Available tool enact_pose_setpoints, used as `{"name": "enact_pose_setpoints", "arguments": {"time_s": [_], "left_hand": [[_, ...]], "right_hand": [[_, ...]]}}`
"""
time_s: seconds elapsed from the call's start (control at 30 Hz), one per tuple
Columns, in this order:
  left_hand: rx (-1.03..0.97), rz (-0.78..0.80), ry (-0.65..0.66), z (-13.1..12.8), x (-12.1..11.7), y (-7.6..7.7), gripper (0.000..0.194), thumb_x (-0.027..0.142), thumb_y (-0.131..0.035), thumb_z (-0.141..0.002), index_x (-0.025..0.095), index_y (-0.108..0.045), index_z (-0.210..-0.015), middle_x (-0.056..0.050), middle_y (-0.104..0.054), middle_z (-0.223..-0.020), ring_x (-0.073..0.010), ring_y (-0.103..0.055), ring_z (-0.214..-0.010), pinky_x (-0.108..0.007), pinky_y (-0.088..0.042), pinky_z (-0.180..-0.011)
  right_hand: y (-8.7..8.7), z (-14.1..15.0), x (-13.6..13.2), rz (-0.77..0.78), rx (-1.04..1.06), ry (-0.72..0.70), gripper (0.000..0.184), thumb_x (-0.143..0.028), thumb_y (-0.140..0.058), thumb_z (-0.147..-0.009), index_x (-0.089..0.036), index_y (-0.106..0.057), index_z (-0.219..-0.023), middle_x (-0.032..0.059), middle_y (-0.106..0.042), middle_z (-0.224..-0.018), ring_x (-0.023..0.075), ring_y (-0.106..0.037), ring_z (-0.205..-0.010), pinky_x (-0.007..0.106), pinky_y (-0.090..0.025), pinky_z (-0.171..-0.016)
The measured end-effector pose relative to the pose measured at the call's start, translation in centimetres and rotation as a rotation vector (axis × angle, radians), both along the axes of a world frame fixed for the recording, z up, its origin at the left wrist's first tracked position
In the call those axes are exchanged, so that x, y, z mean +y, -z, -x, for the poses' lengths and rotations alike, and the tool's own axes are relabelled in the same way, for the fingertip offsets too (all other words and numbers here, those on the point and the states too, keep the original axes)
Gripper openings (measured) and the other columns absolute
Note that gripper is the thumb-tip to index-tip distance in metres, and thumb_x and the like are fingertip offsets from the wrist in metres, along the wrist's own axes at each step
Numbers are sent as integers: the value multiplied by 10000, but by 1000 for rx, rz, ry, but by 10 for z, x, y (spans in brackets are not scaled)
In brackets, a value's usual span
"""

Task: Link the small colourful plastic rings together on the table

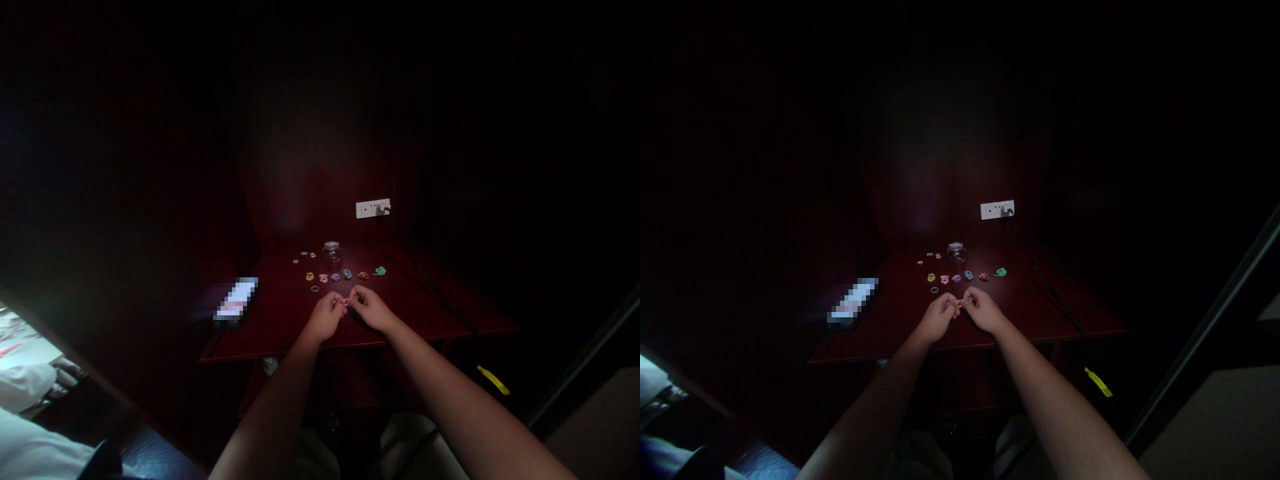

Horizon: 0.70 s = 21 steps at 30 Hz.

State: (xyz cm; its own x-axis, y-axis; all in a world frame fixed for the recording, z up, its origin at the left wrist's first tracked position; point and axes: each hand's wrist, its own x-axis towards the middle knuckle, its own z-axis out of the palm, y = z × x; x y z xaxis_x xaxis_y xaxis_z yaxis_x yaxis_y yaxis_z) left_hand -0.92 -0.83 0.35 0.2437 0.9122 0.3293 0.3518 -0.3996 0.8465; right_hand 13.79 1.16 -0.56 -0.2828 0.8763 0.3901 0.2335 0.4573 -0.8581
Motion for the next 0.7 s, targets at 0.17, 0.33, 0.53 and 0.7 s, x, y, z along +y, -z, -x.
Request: {"name": "enact_pose_setpoints", "arguments": {"time_s": [0.17, 0.33, 0.53, 0.7], "left_hand": [[-13, 23, 12, 1, 0, 0, 158, 176, -368, -748, 153, -462, -623, 19, -502, -572, -88, -443, -534, -204, -341, -540], [-52, 55, 60, 0, 1, 0, 175, 162, -346, -723, 152, -447, -581, 14, -484, -554, -89, -440, -527, -201, -345, -525], [-113, 90, 117, -1, -1, -3, 137, 150, -356, -694, 149, -436, -583, 8, -488, -554, -84, -441, -516, -195, -355, -517], [-154, 100, 160, 0, -2, -3, 133, 133, -350, -697, 142, -445, -603, 4, -499, -566, -74, -443, -506, -188, -358, -516]], "right_hand": [[1, 0, 1, 16, 10, -3, 169, -306, -485, -754, -181, -413, -665, -47, -429, -546, 79, -378, -474, 201, -289, -463], [3, -1, 3, 5, -18, -5, 154, -296, -483, -755, -181, -419, -674, -45, -429, -555, 80, -378, -481, 201, -286, -464], [1, -1, 2, -22, -41, 18, 154, -295, -487, -750, -181, -426, -666, -41, -445, -559, 85, -379, -489, 208, -286, -473], [0, 0, 1, -15, -33, 22, 152, -297, -479, -754, -181, -425, -672, -39, -447, -557, 84, -378, -483, 208, -285, -468]]}}
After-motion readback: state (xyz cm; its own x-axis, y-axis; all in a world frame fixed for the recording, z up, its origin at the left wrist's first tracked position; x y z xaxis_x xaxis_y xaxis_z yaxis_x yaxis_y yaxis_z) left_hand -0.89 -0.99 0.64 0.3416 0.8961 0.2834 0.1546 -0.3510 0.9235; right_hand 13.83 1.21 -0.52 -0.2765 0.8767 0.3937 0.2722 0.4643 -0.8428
